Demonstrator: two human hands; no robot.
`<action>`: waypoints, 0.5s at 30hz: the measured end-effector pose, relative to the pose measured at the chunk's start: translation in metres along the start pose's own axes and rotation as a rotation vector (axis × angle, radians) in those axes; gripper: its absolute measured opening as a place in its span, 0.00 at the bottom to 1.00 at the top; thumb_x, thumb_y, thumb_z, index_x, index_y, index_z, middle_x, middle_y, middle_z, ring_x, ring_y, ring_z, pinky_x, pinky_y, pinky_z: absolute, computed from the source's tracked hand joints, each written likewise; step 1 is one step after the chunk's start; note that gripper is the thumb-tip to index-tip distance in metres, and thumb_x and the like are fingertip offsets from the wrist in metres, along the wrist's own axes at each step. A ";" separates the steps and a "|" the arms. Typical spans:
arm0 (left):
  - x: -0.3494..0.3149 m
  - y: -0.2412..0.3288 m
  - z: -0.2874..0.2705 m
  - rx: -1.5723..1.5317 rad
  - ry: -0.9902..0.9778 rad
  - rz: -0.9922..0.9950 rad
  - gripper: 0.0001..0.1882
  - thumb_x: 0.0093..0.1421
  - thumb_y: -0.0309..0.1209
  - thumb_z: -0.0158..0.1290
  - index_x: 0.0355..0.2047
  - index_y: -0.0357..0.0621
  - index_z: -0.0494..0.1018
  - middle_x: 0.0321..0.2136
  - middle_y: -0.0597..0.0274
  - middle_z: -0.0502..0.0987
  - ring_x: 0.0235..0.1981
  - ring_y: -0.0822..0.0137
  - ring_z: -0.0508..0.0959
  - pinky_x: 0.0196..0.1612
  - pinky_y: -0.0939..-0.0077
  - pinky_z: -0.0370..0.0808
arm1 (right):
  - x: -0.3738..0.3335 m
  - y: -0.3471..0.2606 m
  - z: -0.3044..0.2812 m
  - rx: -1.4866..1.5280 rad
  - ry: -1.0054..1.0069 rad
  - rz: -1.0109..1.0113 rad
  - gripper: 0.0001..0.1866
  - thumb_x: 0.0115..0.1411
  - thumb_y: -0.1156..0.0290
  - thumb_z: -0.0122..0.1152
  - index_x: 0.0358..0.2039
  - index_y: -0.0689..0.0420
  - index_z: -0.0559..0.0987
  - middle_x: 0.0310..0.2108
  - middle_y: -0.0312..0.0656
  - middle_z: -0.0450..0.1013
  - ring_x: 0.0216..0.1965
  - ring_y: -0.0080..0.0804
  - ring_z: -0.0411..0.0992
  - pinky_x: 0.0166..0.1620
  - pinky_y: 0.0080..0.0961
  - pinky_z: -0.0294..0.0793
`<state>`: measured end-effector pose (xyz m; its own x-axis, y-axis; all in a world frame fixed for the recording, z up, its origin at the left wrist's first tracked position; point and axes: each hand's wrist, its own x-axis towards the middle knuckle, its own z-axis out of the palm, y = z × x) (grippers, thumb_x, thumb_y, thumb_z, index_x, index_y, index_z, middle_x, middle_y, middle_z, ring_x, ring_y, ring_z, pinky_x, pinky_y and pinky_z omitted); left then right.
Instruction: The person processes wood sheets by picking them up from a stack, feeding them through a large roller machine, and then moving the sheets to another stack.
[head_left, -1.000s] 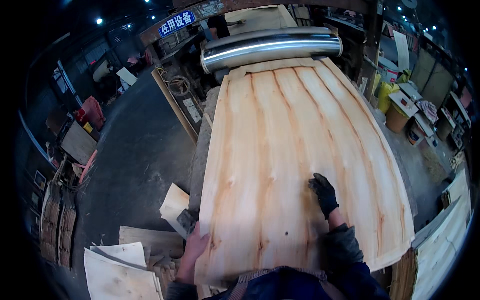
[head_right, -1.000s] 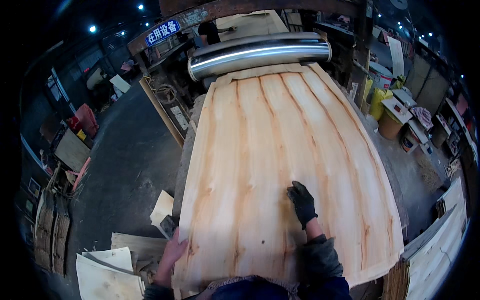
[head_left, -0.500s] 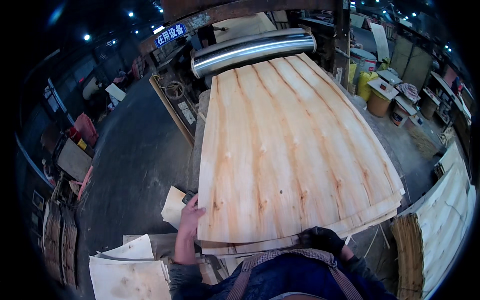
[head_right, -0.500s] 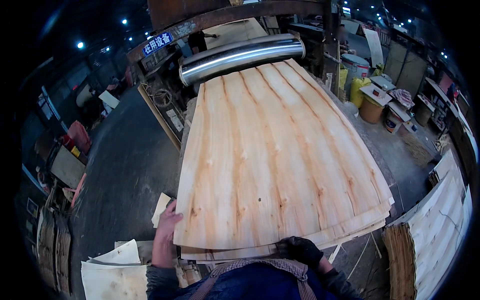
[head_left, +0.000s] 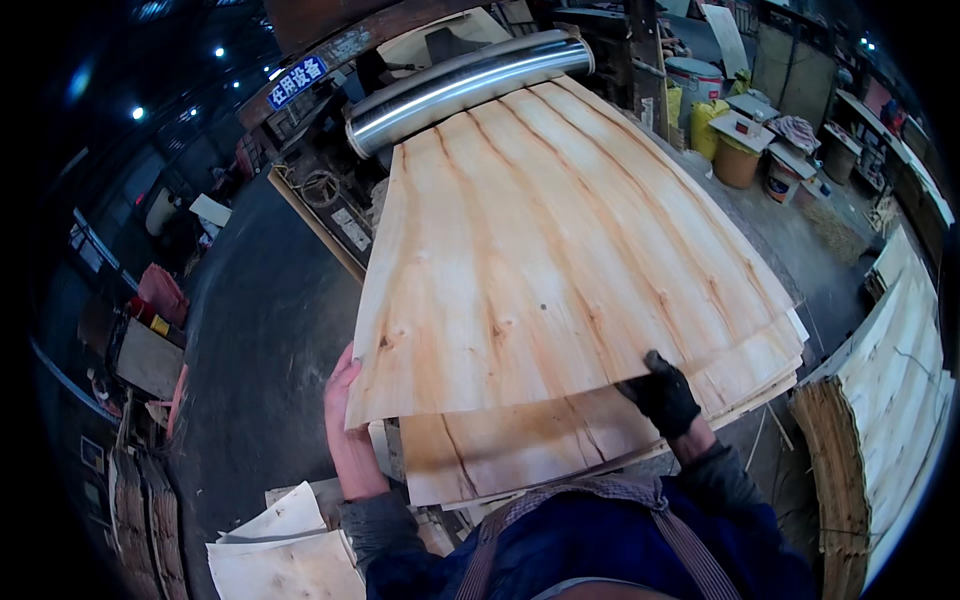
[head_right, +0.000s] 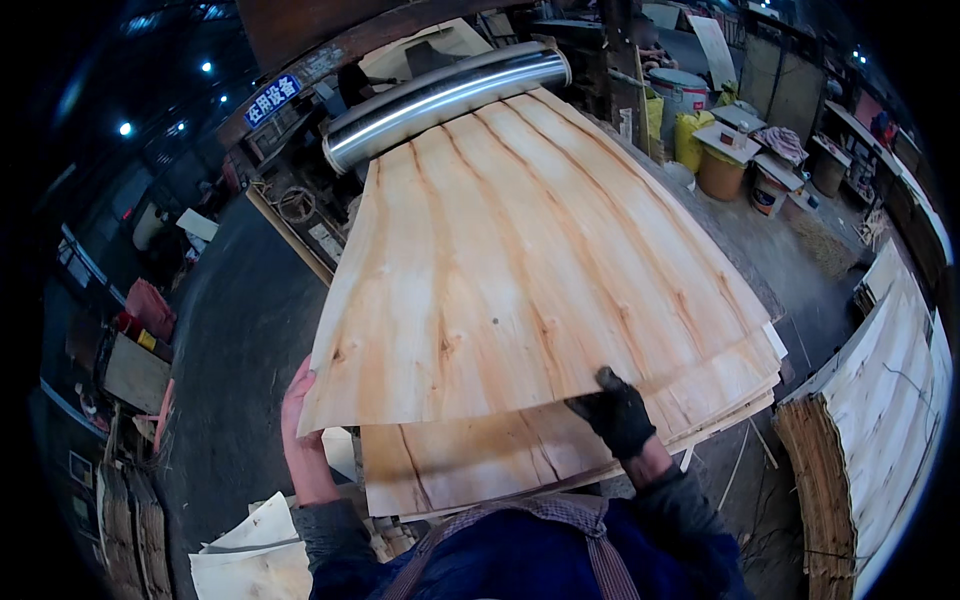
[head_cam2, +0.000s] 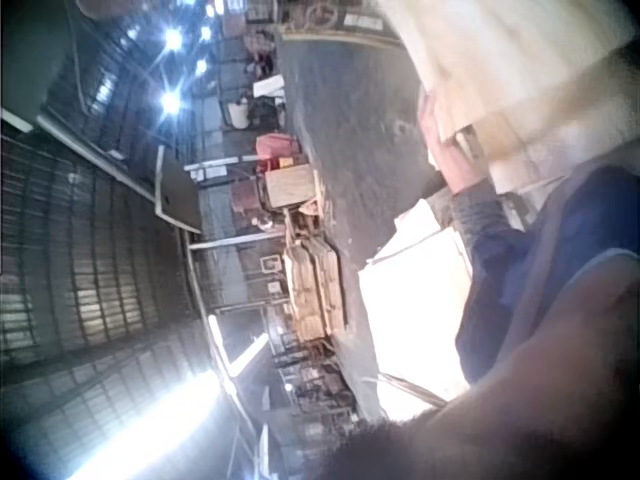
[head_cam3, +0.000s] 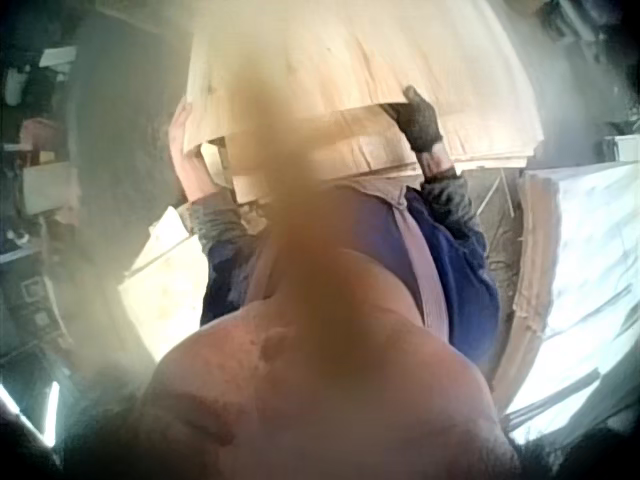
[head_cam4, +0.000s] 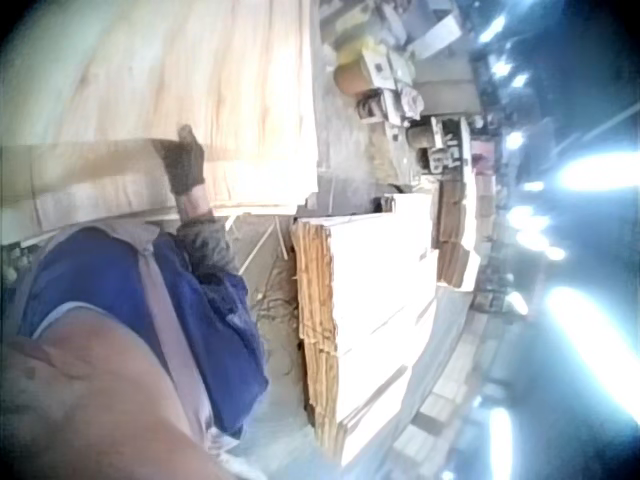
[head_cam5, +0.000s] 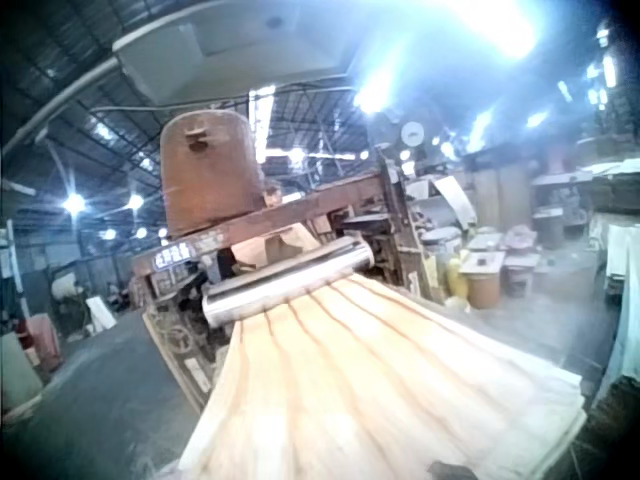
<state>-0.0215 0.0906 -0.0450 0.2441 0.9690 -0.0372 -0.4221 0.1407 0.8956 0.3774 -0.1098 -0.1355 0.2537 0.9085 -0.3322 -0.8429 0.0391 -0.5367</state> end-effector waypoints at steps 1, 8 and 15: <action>0.012 -0.009 -0.012 0.008 -0.007 -0.032 0.26 0.56 0.26 0.44 0.55 0.31 0.55 0.46 0.48 0.70 0.42 0.58 0.75 0.46 0.68 0.72 | 0.012 -0.005 0.002 -0.042 0.004 -0.024 0.20 0.54 0.61 0.56 0.43 0.60 0.69 0.42 0.46 0.70 0.44 0.41 0.69 0.48 0.39 0.70; -0.011 -0.074 -0.034 0.724 0.439 -0.233 0.29 0.56 0.35 0.47 0.55 0.33 0.56 0.49 0.51 0.67 0.49 0.60 0.70 0.51 0.69 0.66 | 0.134 -0.024 0.027 -0.153 -0.015 -0.121 0.13 0.55 0.68 0.55 0.35 0.64 0.72 0.34 0.47 0.71 0.33 0.44 0.72 0.39 0.43 0.75; -0.058 -0.154 -0.063 1.676 0.374 -0.008 0.36 0.51 0.39 0.53 0.55 0.30 0.54 0.55 0.39 0.58 0.59 0.51 0.56 0.59 0.65 0.53 | 0.305 -0.033 0.067 -0.043 -0.043 -0.019 0.10 0.56 0.69 0.54 0.37 0.59 0.70 0.34 0.45 0.70 0.34 0.43 0.72 0.37 0.42 0.76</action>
<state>-0.0255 0.0256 -0.2087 -0.0627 0.9947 0.0810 0.9411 0.0318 0.3367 0.4506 0.1943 -0.1673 0.2483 0.9249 -0.2881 -0.8167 0.0399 -0.5757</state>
